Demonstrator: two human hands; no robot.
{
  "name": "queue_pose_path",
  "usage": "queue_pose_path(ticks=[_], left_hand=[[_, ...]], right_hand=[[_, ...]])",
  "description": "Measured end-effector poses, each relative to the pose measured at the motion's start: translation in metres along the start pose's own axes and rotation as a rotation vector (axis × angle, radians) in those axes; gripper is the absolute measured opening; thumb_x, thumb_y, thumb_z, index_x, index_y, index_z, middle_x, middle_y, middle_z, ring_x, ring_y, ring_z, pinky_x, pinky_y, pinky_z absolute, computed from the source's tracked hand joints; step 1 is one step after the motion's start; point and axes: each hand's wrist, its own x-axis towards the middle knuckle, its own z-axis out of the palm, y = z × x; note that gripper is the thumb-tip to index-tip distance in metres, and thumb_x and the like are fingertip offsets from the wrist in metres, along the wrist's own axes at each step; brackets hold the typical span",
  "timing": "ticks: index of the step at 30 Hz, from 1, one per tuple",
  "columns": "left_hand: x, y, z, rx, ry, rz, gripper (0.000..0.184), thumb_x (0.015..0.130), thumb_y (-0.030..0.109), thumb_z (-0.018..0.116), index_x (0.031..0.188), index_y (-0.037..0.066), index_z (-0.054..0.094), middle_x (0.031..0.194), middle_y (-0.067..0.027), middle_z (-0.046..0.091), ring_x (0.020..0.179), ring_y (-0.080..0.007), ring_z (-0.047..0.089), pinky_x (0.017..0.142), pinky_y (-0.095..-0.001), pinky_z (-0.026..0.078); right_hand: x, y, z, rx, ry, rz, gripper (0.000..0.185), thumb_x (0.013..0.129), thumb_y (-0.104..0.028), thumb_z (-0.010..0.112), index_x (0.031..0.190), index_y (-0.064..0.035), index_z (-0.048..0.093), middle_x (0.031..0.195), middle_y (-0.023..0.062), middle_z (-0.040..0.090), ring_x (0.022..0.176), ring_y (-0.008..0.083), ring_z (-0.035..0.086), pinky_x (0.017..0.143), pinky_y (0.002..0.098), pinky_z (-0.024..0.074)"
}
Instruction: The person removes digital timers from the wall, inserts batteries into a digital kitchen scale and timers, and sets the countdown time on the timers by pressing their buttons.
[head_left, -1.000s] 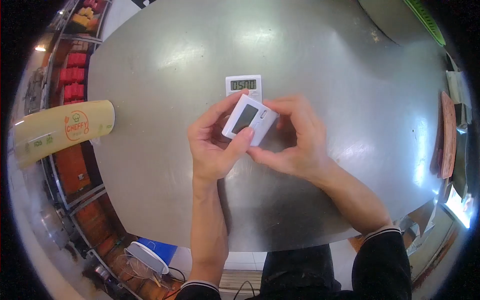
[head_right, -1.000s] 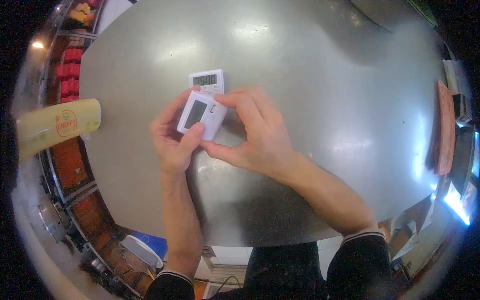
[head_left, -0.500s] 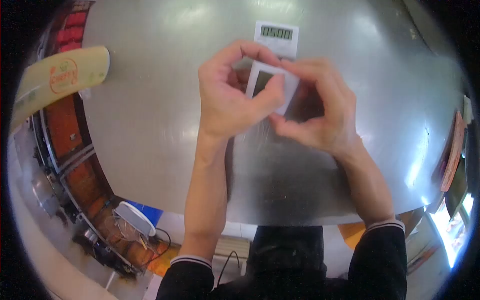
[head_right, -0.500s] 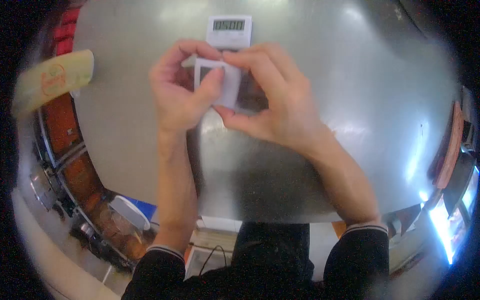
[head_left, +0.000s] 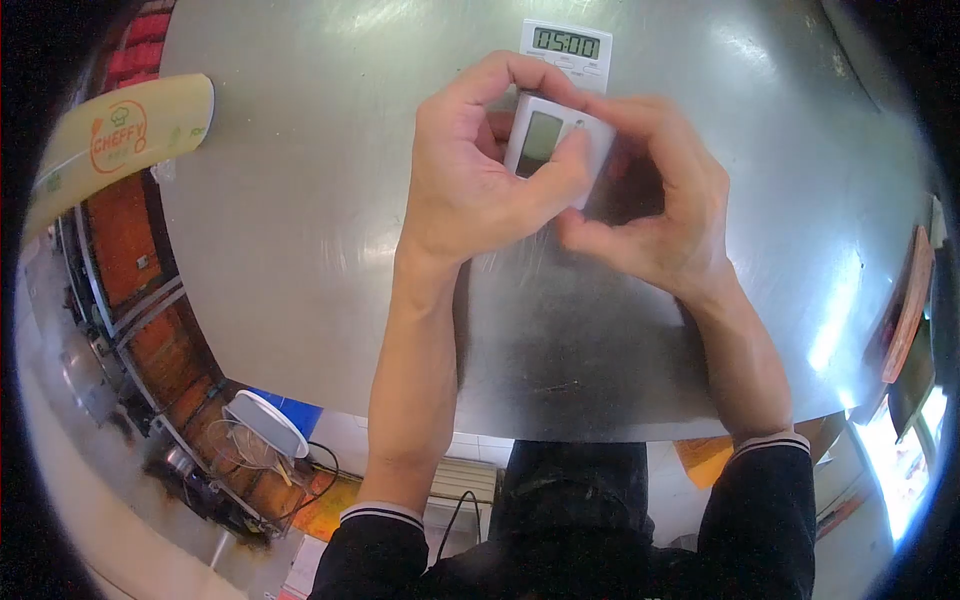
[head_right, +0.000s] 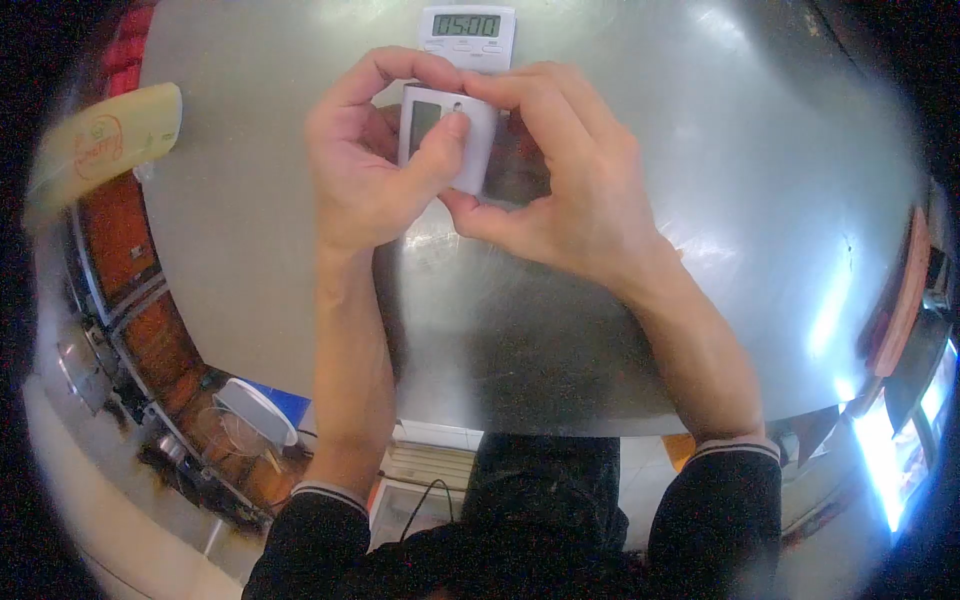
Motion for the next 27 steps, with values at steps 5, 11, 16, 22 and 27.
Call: queue_pose_path(ticks=[5,11,16,22,27], left_hand=[[0.000,-0.006,-0.010,-0.192,-0.077,-0.043,0.025,0.084,0.001,0.072,0.106,-0.002,0.060,0.100,-0.0081,0.066,0.089,-0.0164,0.067,0.075,-0.0295,0.059],[-0.005,-0.016,-0.013,-0.317,-0.118,-0.100,0.033,0.071,0.017,0.082,0.097,0.005,0.065,0.100,-0.0059,0.068,0.094,-0.0162,0.065,0.079,-0.0340,0.055],[0.004,-0.022,-0.011,-0.129,-0.109,-0.016,0.026,0.064,0.017,0.081,0.083,0.006,0.068,0.083,-0.0052,0.069,0.080,-0.0166,0.065,0.070,-0.0336,0.053],[0.006,-0.012,-0.018,-0.063,-0.120,-0.085,0.024,0.060,0.020,0.078,0.077,0.005,0.069,0.082,-0.0054,0.070,0.077,-0.0188,0.065,0.068,-0.0350,0.051],[0.003,-0.015,-0.018,-0.043,-0.140,-0.109,0.024,0.060,0.019,0.076,0.079,0.005,0.069,0.083,-0.0082,0.070,0.080,-0.0225,0.066,0.070,-0.0362,0.051]], right_hand=[[0.000,0.003,-0.003,0.134,-0.081,-0.003,0.061,0.061,-0.013,0.088,0.117,-0.0045,0.065,0.109,0.0104,0.065,0.089,0.0193,0.065,0.068,0.0273,0.0545],[-0.008,0.008,-0.001,0.337,-0.134,-0.069,0.069,0.072,-0.017,0.084,0.132,0.0023,0.055,0.123,0.0203,0.060,0.112,0.0338,0.061,0.096,0.0427,0.0491],[0.026,-0.027,-0.001,0.455,-0.513,-0.064,0.063,0.083,-0.011,0.073,0.138,0.0017,0.047,0.147,0.0232,0.045,0.130,0.0304,0.051,0.101,0.0422,0.0501],[0.000,-0.002,-0.007,0.137,-0.393,-0.068,0.077,0.074,-0.004,0.081,0.140,0.0025,0.041,0.138,0.0254,0.051,0.123,0.0363,0.055,0.105,0.0454,0.0477],[-0.009,0.017,-0.002,0.214,-0.305,-0.067,0.087,0.066,-0.007,0.089,0.138,0.0026,0.042,0.131,0.0243,0.056,0.116,0.0337,0.060,0.099,0.0421,0.0518]])
